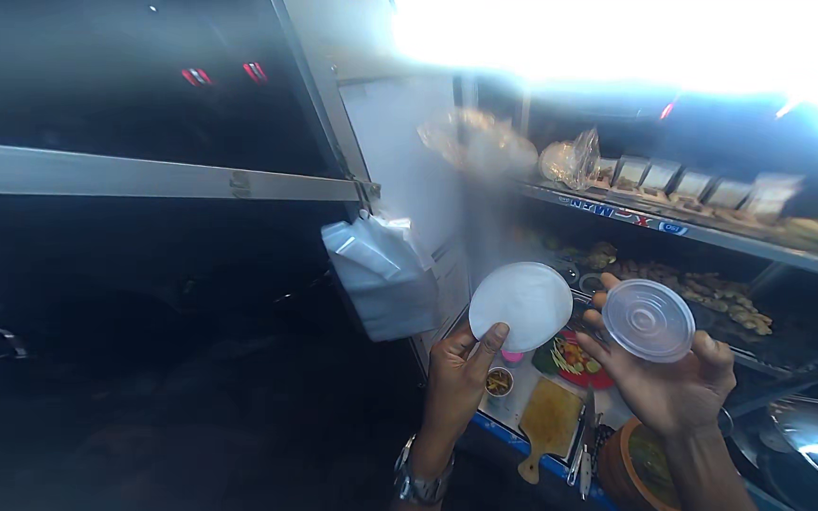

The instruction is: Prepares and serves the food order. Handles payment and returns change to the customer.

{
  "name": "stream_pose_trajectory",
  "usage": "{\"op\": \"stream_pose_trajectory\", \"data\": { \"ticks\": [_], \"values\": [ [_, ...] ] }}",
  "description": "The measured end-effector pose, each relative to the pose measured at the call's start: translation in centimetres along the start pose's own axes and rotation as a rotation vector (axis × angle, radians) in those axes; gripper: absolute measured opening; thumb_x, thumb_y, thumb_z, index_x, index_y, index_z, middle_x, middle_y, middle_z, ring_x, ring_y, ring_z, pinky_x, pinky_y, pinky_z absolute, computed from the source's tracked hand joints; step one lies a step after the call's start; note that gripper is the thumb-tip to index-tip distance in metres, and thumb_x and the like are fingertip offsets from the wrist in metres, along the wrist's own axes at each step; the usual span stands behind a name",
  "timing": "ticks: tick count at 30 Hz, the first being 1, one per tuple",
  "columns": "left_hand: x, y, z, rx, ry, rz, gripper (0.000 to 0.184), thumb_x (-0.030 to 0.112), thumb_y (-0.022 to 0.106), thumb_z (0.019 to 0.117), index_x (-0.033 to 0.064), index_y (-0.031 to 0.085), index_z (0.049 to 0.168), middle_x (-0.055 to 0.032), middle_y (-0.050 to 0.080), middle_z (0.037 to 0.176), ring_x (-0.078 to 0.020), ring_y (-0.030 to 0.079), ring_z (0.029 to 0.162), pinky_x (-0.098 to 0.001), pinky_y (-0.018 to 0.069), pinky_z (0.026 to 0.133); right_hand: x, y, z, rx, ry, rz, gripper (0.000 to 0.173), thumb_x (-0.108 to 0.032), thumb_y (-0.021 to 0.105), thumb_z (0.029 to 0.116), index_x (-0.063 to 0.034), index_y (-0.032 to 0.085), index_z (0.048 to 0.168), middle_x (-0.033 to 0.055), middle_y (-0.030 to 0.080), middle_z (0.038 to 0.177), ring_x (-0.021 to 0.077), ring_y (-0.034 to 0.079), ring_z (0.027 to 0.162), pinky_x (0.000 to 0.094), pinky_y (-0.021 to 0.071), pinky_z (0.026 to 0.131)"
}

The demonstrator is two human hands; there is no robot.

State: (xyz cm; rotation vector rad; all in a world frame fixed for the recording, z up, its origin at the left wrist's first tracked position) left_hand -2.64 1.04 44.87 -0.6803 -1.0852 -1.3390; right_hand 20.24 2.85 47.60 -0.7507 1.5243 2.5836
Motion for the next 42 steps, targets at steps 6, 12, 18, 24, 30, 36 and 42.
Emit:
{"op": "stream_pose_trajectory", "data": {
  "ticks": [6, 12, 18, 24, 30, 36, 42],
  "values": [
    [-0.1, -0.2, 0.2, -0.047, 0.002, 0.055, 0.015, 0.014, 0.068, 0.0976, 0.0029, 0.077, 0.099, -0.0057, 0.077, 0.102, -0.0119, 0.073, 0.095, -0.0279, 0.0603, 0.091, -0.6, 0.1, -0.6, -0.203, 0.01, -0.514, 0.087, -0.05, 0.08, 0.0783, -0.0024, 0.051, 0.145, 0.0158, 0.05, 0.149, 0.03, 0.047, 0.139, 0.0472, 0.0409, 0.116],
    [-0.3, 0.4, 0.2, -0.093, -0.032, 0.008, 0.015, 0.012, 0.066, 0.0983, 0.0019, 0.077, 0.1, -0.0065, 0.077, 0.102, -0.0121, 0.073, 0.096, -0.0288, 0.0599, 0.091, -0.4, 0.2, 0.2, -0.433, 0.066, -0.977, 0.093, -0.065, 0.07, 0.0826, -0.001, 0.05, 0.147, 0.0224, 0.017, 0.168, 0.0343, 0.02, 0.156, 0.0455, 0.029, 0.125],
    [-0.8, 1.0, -0.3, -0.079, -0.054, 0.007, 0.016, 0.014, 0.065, 0.099, 0.0028, 0.077, 0.099, -0.0059, 0.077, 0.102, -0.0114, 0.073, 0.095, -0.0281, 0.0599, 0.091, 0.7, -0.2, 0.5, -0.446, 0.103, -1.04, 0.087, -0.055, 0.071, 0.0879, 0.0034, 0.045, 0.147, 0.0142, 0.044, 0.149, 0.0166, 0.046, 0.135, 0.03, 0.0448, 0.111],
    [-0.9, 1.2, -0.5, -0.034, 0.014, 0.047, 0.018, 0.017, 0.066, 0.0989, 0.0042, 0.078, 0.095, -0.0045, 0.077, 0.101, -0.0095, 0.073, 0.094, -0.0272, 0.0605, 0.089, 0.9, 0.3, 0.3, -0.42, 0.085, -1.103, 0.088, -0.051, 0.073, 0.089, 0.0055, 0.041, 0.149, 0.0153, 0.046, 0.148, 0.0168, 0.049, 0.134, 0.0309, 0.0468, 0.112],
    [-0.7, 1.1, -0.4, -0.075, 0.004, -0.031, 0.034, 0.016, 0.072, 0.0936, -0.0021, 0.066, 0.121, -0.0083, 0.075, 0.106, -0.0158, 0.072, 0.101, -0.0308, 0.0594, 0.094, 0.7, 0.4, 0.0, -0.398, 0.109, -1.169, 0.086, -0.049, 0.074, 0.0878, 0.0047, 0.044, 0.149, 0.0168, 0.047, 0.147, 0.0195, 0.05, 0.135, 0.0336, 0.0481, 0.112],
    [0.1, 0.7, 0.0, 0.024, 0.007, -0.125, 0.051, -0.004, 0.076, 0.0846, -0.0039, 0.058, 0.132, -0.0131, 0.077, 0.098, -0.0204, 0.076, 0.088, -0.0327, 0.0641, 0.082, 1.0, 0.2, 0.0, -0.431, 0.156, -1.199, 0.084, -0.045, 0.074, 0.0875, 0.0044, 0.044, 0.149, 0.016, 0.047, 0.145, 0.0183, 0.049, 0.133, 0.0309, 0.046, 0.112],
    [0.0, 0.6, -0.1, 0.051, -0.022, -0.123, 0.048, -0.002, 0.077, 0.0857, -0.0036, 0.059, 0.131, -0.0119, 0.078, 0.093, -0.0193, 0.077, 0.083, -0.0316, 0.0648, 0.079, 1.0, 0.0, -0.1, -0.42, 0.159, -1.186, 0.086, -0.047, 0.075, 0.0878, 0.004, 0.043, 0.149, 0.0169, 0.045, 0.149, 0.0194, 0.048, 0.136, 0.0321, 0.0457, 0.113]
  ]
}}
Point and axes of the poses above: each hand's wrist, its own z-axis towards the middle knuckle, its own y-axis out of the palm, x = y × z, the point moved 4 cm from there along z, towards the middle knuckle
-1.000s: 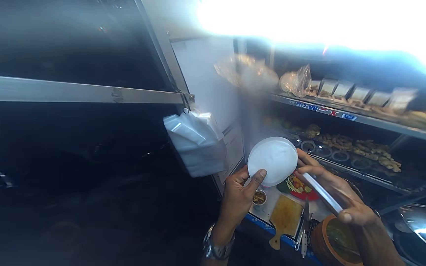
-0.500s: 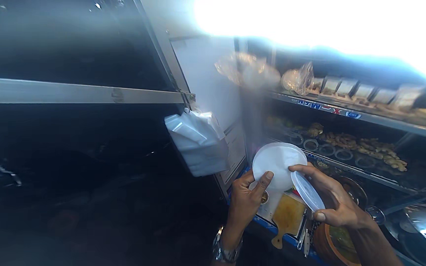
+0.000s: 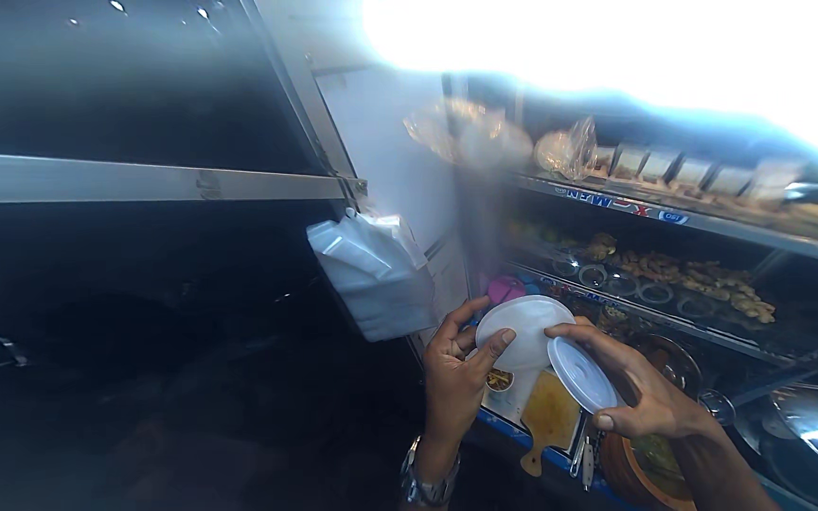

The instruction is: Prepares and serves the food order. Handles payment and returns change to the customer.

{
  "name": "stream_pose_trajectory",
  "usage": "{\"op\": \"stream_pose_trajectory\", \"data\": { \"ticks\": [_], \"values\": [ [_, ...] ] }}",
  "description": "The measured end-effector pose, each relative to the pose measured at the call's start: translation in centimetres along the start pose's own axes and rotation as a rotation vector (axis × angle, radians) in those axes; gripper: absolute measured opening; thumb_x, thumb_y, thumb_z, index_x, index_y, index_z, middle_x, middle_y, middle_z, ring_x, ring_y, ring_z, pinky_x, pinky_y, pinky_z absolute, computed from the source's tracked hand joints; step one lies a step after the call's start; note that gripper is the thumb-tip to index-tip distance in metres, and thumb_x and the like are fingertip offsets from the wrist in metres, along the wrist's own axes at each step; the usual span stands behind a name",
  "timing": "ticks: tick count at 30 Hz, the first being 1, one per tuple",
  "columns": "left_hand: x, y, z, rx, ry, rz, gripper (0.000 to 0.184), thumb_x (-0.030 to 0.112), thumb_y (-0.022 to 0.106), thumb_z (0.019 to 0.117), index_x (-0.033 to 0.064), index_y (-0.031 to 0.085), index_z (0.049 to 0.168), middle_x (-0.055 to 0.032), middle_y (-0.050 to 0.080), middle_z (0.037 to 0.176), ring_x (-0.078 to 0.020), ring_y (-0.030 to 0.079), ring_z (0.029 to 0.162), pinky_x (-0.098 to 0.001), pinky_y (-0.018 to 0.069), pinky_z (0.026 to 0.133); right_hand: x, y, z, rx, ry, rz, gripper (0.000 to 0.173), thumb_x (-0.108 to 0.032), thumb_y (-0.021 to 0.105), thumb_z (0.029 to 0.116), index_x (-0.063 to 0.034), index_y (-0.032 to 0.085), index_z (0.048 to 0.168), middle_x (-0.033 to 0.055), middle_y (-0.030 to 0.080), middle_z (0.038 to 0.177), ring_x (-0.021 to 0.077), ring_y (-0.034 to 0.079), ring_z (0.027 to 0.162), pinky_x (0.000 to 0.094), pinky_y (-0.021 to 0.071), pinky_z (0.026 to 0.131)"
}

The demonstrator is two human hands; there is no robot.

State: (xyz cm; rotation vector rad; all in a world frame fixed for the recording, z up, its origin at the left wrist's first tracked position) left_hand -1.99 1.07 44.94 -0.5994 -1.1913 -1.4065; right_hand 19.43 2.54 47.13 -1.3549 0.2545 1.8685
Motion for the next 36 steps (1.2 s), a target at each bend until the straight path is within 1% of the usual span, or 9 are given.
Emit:
{"op": "stream_pose_trajectory", "data": {
  "ticks": [10, 15, 18, 22, 26, 30, 32, 34, 36],
  "values": [
    [-0.5, -0.1, 0.0, 0.037, -0.028, -0.003, 0.046, -0.001, 0.076, 0.0864, -0.0006, 0.061, 0.129, -0.0102, 0.078, 0.088, -0.0172, 0.077, 0.079, -0.0293, 0.0647, 0.076, 0.6, 0.0, -0.2, 0.008, -0.005, 0.014, 0.086, -0.046, 0.073, 0.0888, 0.0058, 0.041, 0.15, 0.0176, 0.044, 0.15, 0.0198, 0.048, 0.136, 0.0326, 0.0457, 0.113],
    [-0.6, -0.1, 0.0, 0.059, -0.025, 0.008, 0.043, 0.001, 0.077, 0.087, 0.0003, 0.063, 0.128, -0.0096, 0.077, 0.086, -0.0163, 0.076, 0.078, -0.0286, 0.0647, 0.074, 0.5, 0.0, -0.3, 0.012, 0.006, 0.01, 0.089, -0.049, 0.073, 0.0888, 0.0063, 0.04, 0.15, 0.0179, 0.044, 0.15, 0.0199, 0.049, 0.136, 0.0328, 0.0463, 0.113],
    [-0.8, -0.3, 0.0, 0.079, -0.004, 0.037, 0.041, 0.003, 0.077, 0.087, 0.0019, 0.065, 0.126, -0.0063, 0.077, 0.084, -0.0125, 0.075, 0.076, -0.0258, 0.0632, 0.073, 0.6, 0.0, -0.4, 0.006, 0.005, 0.006, 0.088, -0.049, 0.073, 0.0888, 0.0061, 0.04, 0.15, 0.0175, 0.044, 0.15, 0.0199, 0.049, 0.137, 0.0335, 0.046, 0.114],
    [-1.1, -0.2, 0.0, 0.084, -0.001, 0.051, 0.04, 0.003, 0.077, 0.0872, 0.0029, 0.066, 0.126, -0.0048, 0.077, 0.084, -0.0115, 0.075, 0.075, -0.0252, 0.063, 0.072, 0.8, -0.1, -0.6, 0.015, 0.015, -0.002, 0.088, -0.05, 0.073, 0.089, 0.0064, 0.04, 0.149, 0.0179, 0.046, 0.15, 0.0207, 0.05, 0.136, 0.0345, 0.0465, 0.113],
    [-1.4, -0.5, -0.1, 0.052, -0.03, 0.071, 0.038, 0.008, 0.074, 0.0915, 0.0061, 0.066, 0.128, -0.0031, 0.076, 0.083, -0.0099, 0.073, 0.073, -0.0238, 0.0619, 0.07, 1.4, -0.1, -0.7, 0.042, 0.054, 0.023, 0.085, -0.05, 0.073, 0.0888, 0.0005, 0.043, 0.15, 0.0134, 0.048, 0.148, 0.0182, 0.052, 0.133, 0.0341, 0.0492, 0.11],
    [-3.0, -1.9, -0.5, -0.054, -0.131, 0.104, 0.054, 0.004, 0.074, 0.0903, 0.0119, 0.055, 0.14, -0.0061, 0.075, 0.1, -0.0157, 0.074, 0.087, -0.0293, 0.063, 0.079, 3.4, -0.3, -0.8, 0.064, 0.171, 0.064, 0.08, -0.05, 0.075, 0.0876, -0.0095, 0.046, 0.151, 0.0066, 0.051, 0.146, 0.0159, 0.057, 0.127, 0.0346, 0.0534, 0.105],
    [-4.8, -2.9, -0.9, -0.048, -0.194, 0.15, 0.055, 0.003, 0.075, 0.0899, 0.0137, 0.055, 0.14, -0.0056, 0.075, 0.098, -0.0153, 0.074, 0.084, -0.0299, 0.0627, 0.077, 5.2, -0.3, -1.0, 0.082, 0.284, 0.083, 0.08, -0.051, 0.075, 0.0858, -0.0128, 0.048, 0.15, 0.0038, 0.053, 0.144, 0.0135, 0.058, 0.123, 0.0324, 0.0546, 0.101],
    [-7.2, -3.9, -1.3, -0.038, -0.28, 0.197, 0.053, 0.005, 0.075, 0.0911, 0.0141, 0.056, 0.14, -0.0043, 0.075, 0.097, -0.0142, 0.073, 0.082, -0.0308, 0.0623, 0.076, 7.7, 0.0, -1.3, 0.103, 0.404, 0.124, 0.076, -0.046, 0.075, 0.0842, -0.0156, 0.049, 0.149, 0.002, 0.058, 0.139, 0.0113, 0.06, 0.119, 0.0304, 0.0545, 0.098],
    [-10.0, -4.8, -1.5, -0.027, -0.38, 0.231, 0.047, 0.009, 0.075, 0.0926, 0.0116, 0.058, 0.137, -0.0053, 0.075, 0.096, -0.0146, 0.072, 0.081, -0.0327, 0.0613, 0.075, 10.8, 0.6, -1.7, 0.124, 0.523, 0.157, 0.072, -0.037, 0.074, 0.0844, -0.0155, 0.05, 0.149, 0.0051, 0.062, 0.134, 0.0132, 0.062, 0.117, 0.0328, 0.0545, 0.098]
  ]
}}
Point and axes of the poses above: each hand's wrist, its own z-axis towards the middle knuckle, its own y-axis out of the palm, x = y × z, the point moved 4 cm from there along z, towards the middle knuckle
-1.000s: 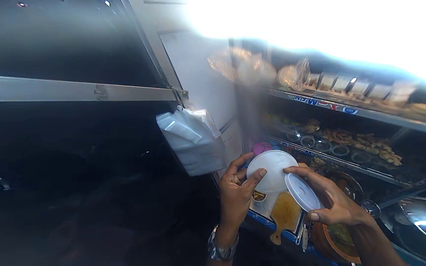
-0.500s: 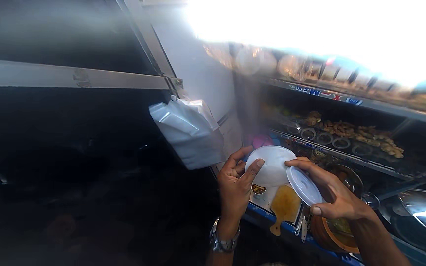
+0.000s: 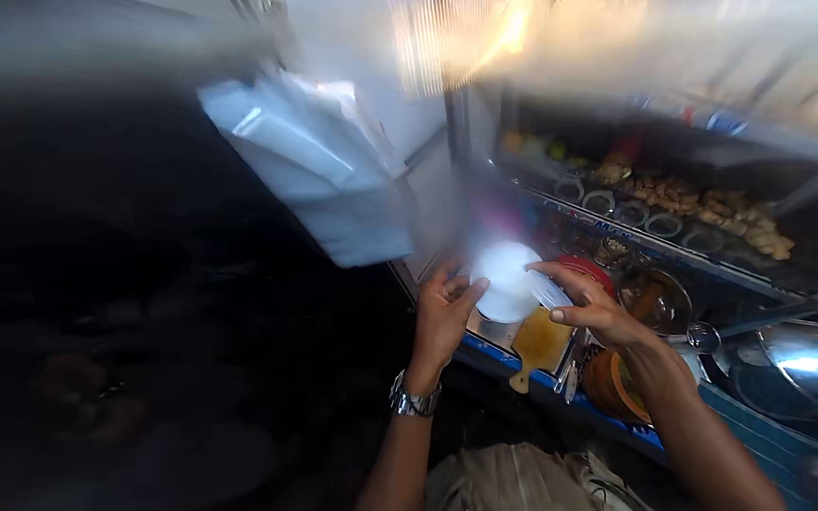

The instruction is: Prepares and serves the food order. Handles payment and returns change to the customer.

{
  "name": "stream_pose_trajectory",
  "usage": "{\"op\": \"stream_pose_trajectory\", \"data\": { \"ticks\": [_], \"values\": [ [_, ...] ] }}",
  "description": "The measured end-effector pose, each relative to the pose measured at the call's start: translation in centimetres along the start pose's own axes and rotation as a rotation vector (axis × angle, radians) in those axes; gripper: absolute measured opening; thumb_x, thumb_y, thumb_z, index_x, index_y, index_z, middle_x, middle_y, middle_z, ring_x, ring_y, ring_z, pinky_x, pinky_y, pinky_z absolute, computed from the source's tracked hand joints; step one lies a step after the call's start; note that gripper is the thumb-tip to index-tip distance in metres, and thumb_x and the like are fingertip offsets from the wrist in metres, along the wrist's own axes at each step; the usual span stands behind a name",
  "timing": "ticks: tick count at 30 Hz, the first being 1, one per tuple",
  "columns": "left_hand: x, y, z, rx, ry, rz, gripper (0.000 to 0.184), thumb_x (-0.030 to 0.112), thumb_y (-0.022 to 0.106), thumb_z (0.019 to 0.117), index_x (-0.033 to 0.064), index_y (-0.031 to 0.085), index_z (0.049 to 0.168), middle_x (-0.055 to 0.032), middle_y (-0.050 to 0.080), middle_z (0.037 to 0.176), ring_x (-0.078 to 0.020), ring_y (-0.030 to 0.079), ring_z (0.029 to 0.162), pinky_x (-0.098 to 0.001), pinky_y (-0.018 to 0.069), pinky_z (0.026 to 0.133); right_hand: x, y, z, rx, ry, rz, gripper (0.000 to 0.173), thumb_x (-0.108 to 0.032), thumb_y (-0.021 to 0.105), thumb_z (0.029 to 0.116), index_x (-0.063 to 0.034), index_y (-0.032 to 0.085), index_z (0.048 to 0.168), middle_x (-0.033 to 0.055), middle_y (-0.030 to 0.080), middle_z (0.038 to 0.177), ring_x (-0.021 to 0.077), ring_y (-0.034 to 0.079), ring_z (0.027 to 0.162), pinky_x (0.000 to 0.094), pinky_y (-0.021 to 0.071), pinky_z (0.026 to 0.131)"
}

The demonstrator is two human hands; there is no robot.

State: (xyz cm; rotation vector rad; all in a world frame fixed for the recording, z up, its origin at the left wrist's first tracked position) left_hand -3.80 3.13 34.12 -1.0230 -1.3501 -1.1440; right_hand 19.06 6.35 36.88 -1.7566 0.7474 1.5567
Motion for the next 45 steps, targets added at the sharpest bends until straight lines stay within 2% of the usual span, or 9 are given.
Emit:
{"op": "stream_pose_trajectory", "data": {
  "ticks": [3, 8, 15, 25, 29, 32, 38, 41, 45],
  "values": [
    [-4.7, -0.3, 1.6, -0.002, -0.12, 0.084, 0.038, 0.016, 0.073, 0.095, 0.0067, 0.062, 0.13, -0.0074, 0.075, 0.098, -0.0149, 0.071, 0.083, -0.0357, 0.059, 0.077, 5.2, 0.1, 1.9, 0.041, 0.141, 0.029, 0.068, -0.03, 0.073, 0.0857, -0.0145, 0.051, 0.148, 0.0087, 0.062, 0.135, 0.0179, 0.062, 0.12, 0.0389, 0.0525, 0.103],
    [-12.9, -0.6, 3.9, 0.0, -0.291, 0.133, 0.031, 0.018, 0.07, 0.0978, -0.0017, 0.065, 0.122, -0.0158, 0.073, 0.105, -0.0227, 0.069, 0.093, -0.0441, 0.0555, 0.087, 13.2, 0.5, 4.4, 0.139, 0.334, 0.057, 0.063, -0.026, 0.071, 0.0888, -0.0085, 0.052, 0.146, 0.0151, 0.058, 0.139, 0.023, 0.063, 0.118, 0.0385, 0.0537, 0.101],
    [-19.4, -0.4, 6.1, 0.022, -0.394, 0.252, 0.026, 0.022, 0.068, 0.099, -0.0004, 0.072, 0.111, -0.018, 0.072, 0.106, -0.0284, 0.068, 0.096, -0.0503, 0.0534, 0.089, 18.7, 0.4, 6.7, 0.193, 0.466, -0.041, 0.067, -0.03, 0.077, 0.0874, -0.0071, 0.052, 0.145, 0.0199, 0.047, 0.15, 0.0296, 0.056, 0.129, 0.0445, 0.0511, 0.104],
    [-22.7, -0.9, 6.6, 0.047, -0.461, 0.306, 0.023, 0.017, 0.066, 0.1, -0.0013, 0.073, 0.112, -0.0175, 0.072, 0.1, -0.025, 0.067, 0.088, -0.0454, 0.0539, 0.085, 21.1, 0.4, 8.5, 0.15, 0.556, -0.354, 0.081, -0.033, 0.085, 0.0805, -0.0079, 0.049, 0.148, 0.0217, 0.036, 0.157, 0.0332, 0.042, 0.141, 0.0489, 0.0418, 0.113],
    [-23.3, -1.2, 6.6, 0.064, -0.465, 0.282, 0.022, 0.016, 0.066, 0.1, -0.0015, 0.073, 0.111, -0.0179, 0.073, 0.101, -0.0259, 0.068, 0.091, -0.0461, 0.0544, 0.087, 20.8, 1.0, 8.9, 0.282, 0.442, -0.668, 0.085, -0.041, 0.089, 0.0731, -0.0101, 0.054, 0.145, 0.0221, 0.042, 0.149, 0.0423, 0.046, 0.132, 0.0581, 0.0464, 0.104],
    [-23.5, -1.1, 6.4, 0.056, -0.469, 0.222, 0.023, 0.016, 0.067, 0.0995, -0.0016, 0.073, 0.112, -0.0184, 0.073, 0.102, -0.0254, 0.069, 0.092, -0.0458, 0.0552, 0.088, 20.1, 2.2, 9.7, 0.293, 0.341, -0.82, 0.089, -0.044, 0.086, 0.0759, -0.0124, 0.049, 0.15, 0.0203, 0.046, 0.146, 0.0419, 0.048, 0.13, 0.0594, 0.0459, 0.101],
    [-24.2, -0.9, 6.1, 0.058, -0.508, 0.11, 0.026, 0.011, 0.064, 0.1005, -0.0018, 0.066, 0.123, -0.0193, 0.071, 0.106, -0.0238, 0.068, 0.089, -0.0422, 0.0553, 0.085, 20.7, 3.7, 10.9, 0.146, 0.279, -0.886, 0.078, -0.04, 0.083, 0.081, -0.0148, 0.051, 0.148, 0.0128, 0.048, 0.152, 0.036, 0.043, 0.14, 0.0582, 0.0401, 0.109],
    [-24.5, -1.0, 5.7, 0.05, -0.52, 0.086, 0.029, 0.012, 0.064, 0.1009, -0.0032, 0.064, 0.126, -0.0213, 0.07, 0.112, -0.0269, 0.068, 0.096, -0.0448, 0.0548, 0.09, 21.4, 3.5, 10.7, 0.128, 0.28, -0.885, 0.07, -0.037, 0.084, 0.0804, -0.0142, 0.057, 0.14, 0.013, 0.05, 0.15, 0.0369, 0.045, 0.138, 0.0596, 0.0433, 0.105],
    [-25.0, -1.0, 5.4, 0.062, -0.527, 0.032, 0.027, 0.013, 0.063, 0.1015, -0.0015, 0.065, 0.124, -0.0205, 0.069, 0.114, -0.0274, 0.065, 0.1, -0.046, 0.0525, 0.091, 21.9, 3.3, 10.4, 0.098, 0.299, -0.877, 0.058, -0.037, 0.083, 0.0821, -0.0163, 0.064, 0.133, 0.0109, 0.046, 0.154, 0.0367, 0.046, 0.137, 0.0587, 0.044, 0.104]
  ]
}}
Point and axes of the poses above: each hand's wrist, its own z-axis towards the middle knuckle, its own y-axis out of the palm, x = y × z, the point moved 4 cm from there along z, towards the middle knuckle
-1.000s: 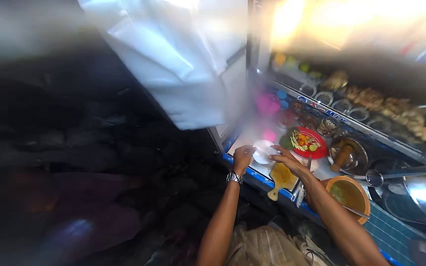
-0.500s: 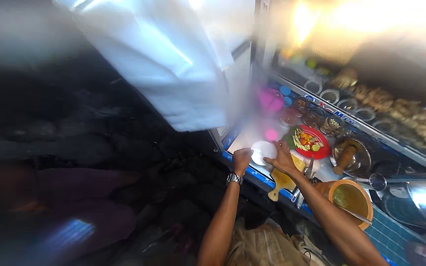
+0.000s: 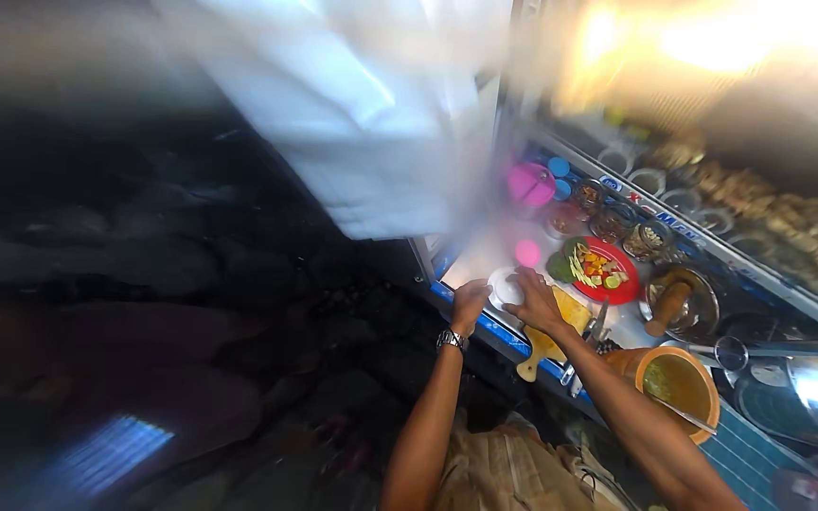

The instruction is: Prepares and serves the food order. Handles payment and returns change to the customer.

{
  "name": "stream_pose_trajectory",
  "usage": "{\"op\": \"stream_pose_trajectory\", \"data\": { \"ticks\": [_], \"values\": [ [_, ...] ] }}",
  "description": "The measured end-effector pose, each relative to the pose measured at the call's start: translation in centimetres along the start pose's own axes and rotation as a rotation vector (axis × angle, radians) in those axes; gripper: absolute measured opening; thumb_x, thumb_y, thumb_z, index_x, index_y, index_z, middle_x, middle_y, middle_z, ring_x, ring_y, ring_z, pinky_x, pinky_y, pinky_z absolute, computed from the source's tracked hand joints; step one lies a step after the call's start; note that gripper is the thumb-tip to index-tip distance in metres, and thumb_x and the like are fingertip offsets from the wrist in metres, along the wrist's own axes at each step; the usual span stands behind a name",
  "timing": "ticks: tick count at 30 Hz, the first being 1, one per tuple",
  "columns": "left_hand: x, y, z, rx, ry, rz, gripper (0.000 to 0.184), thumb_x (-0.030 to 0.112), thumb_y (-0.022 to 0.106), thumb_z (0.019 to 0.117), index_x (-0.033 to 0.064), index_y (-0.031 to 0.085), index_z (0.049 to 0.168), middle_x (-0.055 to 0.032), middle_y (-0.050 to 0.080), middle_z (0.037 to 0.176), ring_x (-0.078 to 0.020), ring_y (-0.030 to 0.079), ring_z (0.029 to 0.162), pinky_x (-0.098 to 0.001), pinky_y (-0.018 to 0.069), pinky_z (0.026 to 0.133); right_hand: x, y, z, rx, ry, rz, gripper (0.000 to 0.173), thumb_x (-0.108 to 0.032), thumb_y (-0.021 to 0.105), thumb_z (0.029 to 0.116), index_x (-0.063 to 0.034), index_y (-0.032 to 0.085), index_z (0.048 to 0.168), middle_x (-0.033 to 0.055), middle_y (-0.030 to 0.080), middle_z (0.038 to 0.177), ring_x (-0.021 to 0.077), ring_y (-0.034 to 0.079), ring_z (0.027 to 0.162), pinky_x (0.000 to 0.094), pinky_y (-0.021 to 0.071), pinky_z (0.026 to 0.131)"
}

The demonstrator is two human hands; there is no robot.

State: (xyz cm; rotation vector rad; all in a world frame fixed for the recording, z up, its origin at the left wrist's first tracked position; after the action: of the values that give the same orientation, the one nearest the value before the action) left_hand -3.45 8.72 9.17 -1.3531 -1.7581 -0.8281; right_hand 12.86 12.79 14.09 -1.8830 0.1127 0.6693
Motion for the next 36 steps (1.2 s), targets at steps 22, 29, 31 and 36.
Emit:
{"op": "stream_pose_trajectory", "data": {
  "ticks": [22, 29, 31, 36],
  "values": [
    [-0.3, -0.1, 0.3, -0.015, -0.023, -0.054, 0.031, 0.014, 0.064, 0.1005, 0.0018, 0.063, 0.129, -0.019, 0.069, 0.114, -0.0272, 0.066, 0.098, -0.0457, 0.053, 0.089, -0.1, -0.1, 0.1, 0.025, 0.026, -0.006, 0.059, -0.038, 0.082, 0.0808, -0.017, 0.064, 0.133, 0.0089, 0.046, 0.154, 0.0347, 0.045, 0.139, 0.0572, 0.0427, 0.106],
    [-0.5, -0.2, 0.5, -0.008, -0.002, -0.026, 0.031, 0.014, 0.062, 0.1017, 0.0014, 0.063, 0.13, -0.0201, 0.069, 0.116, -0.029, 0.067, 0.1, -0.0478, 0.0536, 0.09, 0.0, 0.0, 0.6, -0.007, 0.019, -0.014, 0.06, -0.04, 0.083, 0.081, -0.018, 0.065, 0.134, 0.0075, 0.048, 0.153, 0.035, 0.044, 0.14, 0.058, 0.042, 0.108],
    [0.1, -0.2, 0.4, 0.034, 0.105, 0.137, 0.031, 0.016, 0.06, 0.1023, 0.0038, 0.063, 0.13, -0.0171, 0.067, 0.126, -0.0287, 0.068, 0.108, -0.0481, 0.055, 0.094, 0.2, 0.0, 0.7, -0.014, 0.022, -0.02, 0.059, -0.04, 0.083, 0.0808, -0.0193, 0.065, 0.133, 0.006, 0.049, 0.153, 0.034, 0.044, 0.14, 0.0579, 0.0419, 0.108],
    [2.1, 1.2, 0.0, -0.072, 0.431, 0.691, 0.042, 0.028, 0.061, 0.1015, 0.0193, 0.06, 0.143, -0.0009, 0.052, 0.154, -0.0228, 0.047, 0.143, -0.062, 0.0308, 0.117, 0.4, 0.0, 0.6, -0.007, 0.015, -0.021, 0.059, -0.04, 0.082, 0.0826, -0.0191, 0.065, 0.135, 0.0047, 0.05, 0.152, 0.0324, 0.044, 0.14, 0.057, 0.042, 0.107]
  ]
}}
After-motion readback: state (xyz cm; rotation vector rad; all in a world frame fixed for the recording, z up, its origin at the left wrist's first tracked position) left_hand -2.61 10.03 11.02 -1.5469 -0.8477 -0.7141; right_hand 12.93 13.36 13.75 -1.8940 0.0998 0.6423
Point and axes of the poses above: each hand's wrist, its own z-axis towards the middle knuckle, its own y-axis out of the palm, x = y × z, the point moved 4 cm from there along z, towards the middle knuckle
